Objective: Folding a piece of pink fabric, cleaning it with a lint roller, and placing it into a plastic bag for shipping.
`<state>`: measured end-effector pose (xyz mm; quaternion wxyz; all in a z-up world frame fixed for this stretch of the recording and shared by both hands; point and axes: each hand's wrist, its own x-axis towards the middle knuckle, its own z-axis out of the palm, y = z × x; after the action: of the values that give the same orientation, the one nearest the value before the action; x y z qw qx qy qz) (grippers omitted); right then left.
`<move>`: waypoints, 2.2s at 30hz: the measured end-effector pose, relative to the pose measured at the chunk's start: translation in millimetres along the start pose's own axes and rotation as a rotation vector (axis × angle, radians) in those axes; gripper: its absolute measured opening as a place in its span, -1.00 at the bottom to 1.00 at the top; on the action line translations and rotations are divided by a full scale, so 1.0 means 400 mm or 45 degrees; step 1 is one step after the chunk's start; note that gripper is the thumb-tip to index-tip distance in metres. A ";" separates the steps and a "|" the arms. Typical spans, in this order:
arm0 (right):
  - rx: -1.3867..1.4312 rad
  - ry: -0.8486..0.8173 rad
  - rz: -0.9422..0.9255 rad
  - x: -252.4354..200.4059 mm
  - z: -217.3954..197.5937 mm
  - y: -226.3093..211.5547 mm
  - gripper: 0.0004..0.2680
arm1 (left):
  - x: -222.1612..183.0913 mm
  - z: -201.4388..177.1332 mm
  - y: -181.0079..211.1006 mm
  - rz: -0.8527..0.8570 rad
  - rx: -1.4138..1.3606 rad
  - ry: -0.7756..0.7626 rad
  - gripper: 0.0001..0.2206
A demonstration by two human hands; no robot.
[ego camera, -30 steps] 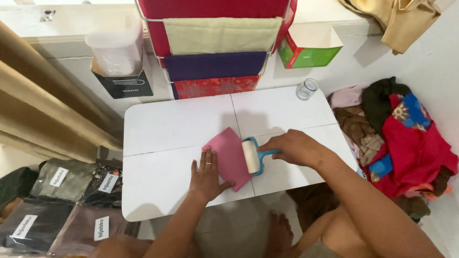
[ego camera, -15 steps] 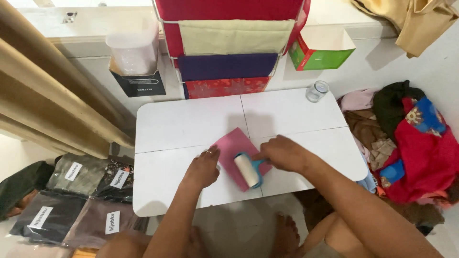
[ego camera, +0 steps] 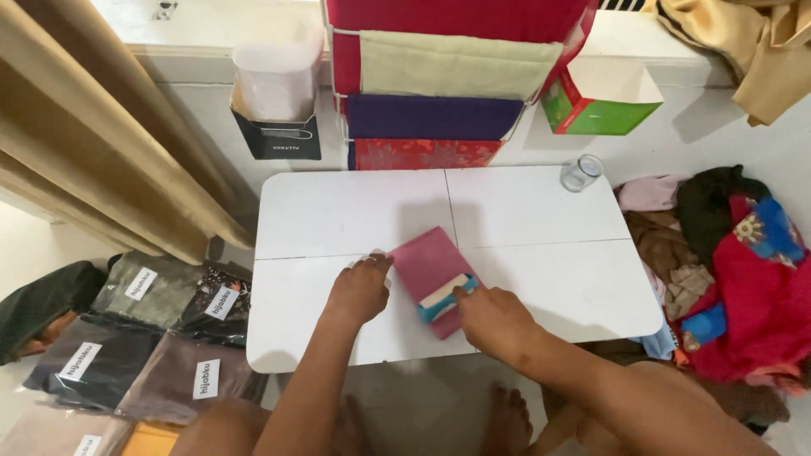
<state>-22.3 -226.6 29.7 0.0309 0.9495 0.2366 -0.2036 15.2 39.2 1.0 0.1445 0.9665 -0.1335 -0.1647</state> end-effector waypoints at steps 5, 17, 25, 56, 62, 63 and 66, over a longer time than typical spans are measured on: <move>0.100 0.160 -0.058 0.039 -0.198 -0.106 -0.82 | -0.006 -0.009 0.004 -0.071 0.041 -0.027 -0.49; 0.252 0.200 -0.148 0.156 -0.198 -0.065 -0.75 | -0.012 -0.011 -0.001 -0.141 0.065 0.002 -0.48; 0.257 0.163 -0.117 0.132 -0.258 -0.077 -0.74 | 0.009 0.009 -0.002 -0.166 0.063 0.007 -0.48; 0.288 1.167 0.830 -0.017 -0.486 0.538 -0.67 | 0.222 0.088 0.091 -0.329 -0.149 -0.011 0.09; 0.119 0.716 0.969 0.070 -0.550 0.555 -0.68 | 0.208 0.049 0.112 -0.445 -0.265 -0.034 -0.24; 0.057 0.668 0.986 0.083 -0.557 0.558 -0.67 | 0.195 0.018 0.130 -0.475 -0.321 -0.081 -0.42; -0.719 1.326 0.868 0.086 -0.531 0.482 -0.19 | 0.189 0.010 0.145 -0.431 -0.295 -0.123 -0.63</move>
<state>173.5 -349.5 202.9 0.2220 0.9006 -0.0475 0.3706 70.3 -38.4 -5.0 0.2184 0.9431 0.0441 -0.2469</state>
